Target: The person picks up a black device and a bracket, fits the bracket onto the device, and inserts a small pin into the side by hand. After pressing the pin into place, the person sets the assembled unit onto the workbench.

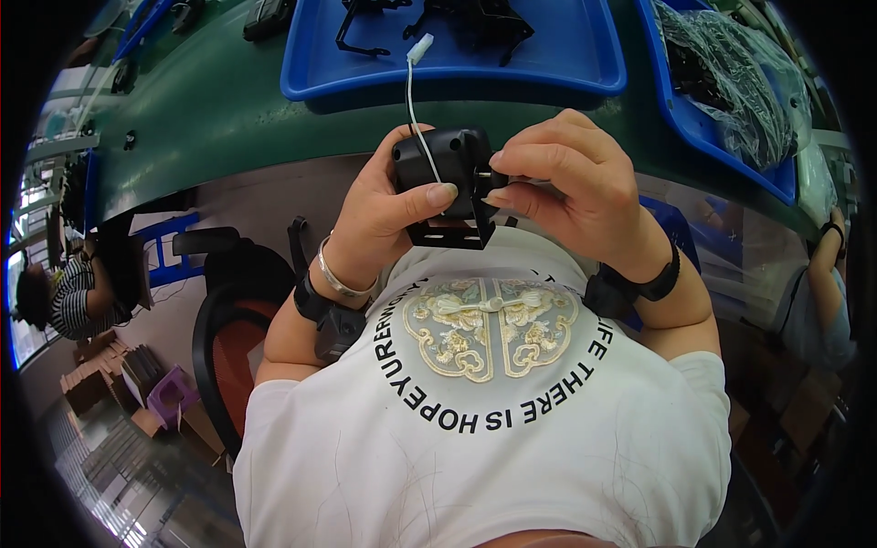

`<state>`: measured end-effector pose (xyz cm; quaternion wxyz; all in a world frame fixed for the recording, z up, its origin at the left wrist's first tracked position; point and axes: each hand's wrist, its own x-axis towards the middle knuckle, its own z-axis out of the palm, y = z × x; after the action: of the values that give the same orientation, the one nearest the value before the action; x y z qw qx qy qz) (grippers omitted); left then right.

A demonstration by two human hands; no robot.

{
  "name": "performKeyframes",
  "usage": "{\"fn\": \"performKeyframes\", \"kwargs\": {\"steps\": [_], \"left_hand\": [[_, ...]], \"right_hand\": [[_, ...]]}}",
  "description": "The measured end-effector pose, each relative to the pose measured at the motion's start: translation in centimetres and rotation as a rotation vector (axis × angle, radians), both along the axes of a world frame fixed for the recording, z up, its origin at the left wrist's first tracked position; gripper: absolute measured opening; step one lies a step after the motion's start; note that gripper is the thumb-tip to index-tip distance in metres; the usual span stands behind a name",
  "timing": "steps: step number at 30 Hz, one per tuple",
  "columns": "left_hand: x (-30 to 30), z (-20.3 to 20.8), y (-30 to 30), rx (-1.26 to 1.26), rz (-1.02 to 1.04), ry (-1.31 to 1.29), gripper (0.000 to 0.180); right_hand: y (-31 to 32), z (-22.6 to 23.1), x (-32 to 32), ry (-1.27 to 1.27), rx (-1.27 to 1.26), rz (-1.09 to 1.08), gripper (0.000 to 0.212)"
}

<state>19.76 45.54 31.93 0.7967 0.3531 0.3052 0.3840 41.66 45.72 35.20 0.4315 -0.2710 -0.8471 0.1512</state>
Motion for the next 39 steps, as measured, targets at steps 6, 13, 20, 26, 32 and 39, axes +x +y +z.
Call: {"fn": "performKeyframes", "kwargs": {"steps": [6, 13, 20, 26, 32, 39], "left_hand": [[0.0, 0.3, 0.0, 0.015, 0.003, 0.026, 0.057], [0.1, 1.0, 0.1, -0.020, 0.015, -0.058, 0.059], [1.0, 1.4, -0.1, 0.134, 0.109, 0.109, 0.061], [1.7, 1.5, -0.3, 0.154, 0.128, 0.107, 0.061], [2.0, 0.7, 0.0, 0.127, 0.158, 0.091, 0.060], [1.7, 0.7, 0.1, 0.153, 0.176, 0.091, 0.058]], "right_hand": [[0.1, -1.1, -0.4, 0.059, -0.004, -0.009, 0.030], [0.0, -1.3, -0.6, 0.062, -0.008, -0.064, 0.023], [-0.3, -1.5, -0.7, 0.016, -0.122, -0.161, 0.019], [-0.6, -2.1, -1.3, 0.209, -0.491, -0.201, 0.022], [-0.7, -2.7, -2.0, 0.416, -0.522, -0.182, 0.019], [-0.4, -2.4, -0.5, 0.102, -0.295, -0.172, 0.017]]}}
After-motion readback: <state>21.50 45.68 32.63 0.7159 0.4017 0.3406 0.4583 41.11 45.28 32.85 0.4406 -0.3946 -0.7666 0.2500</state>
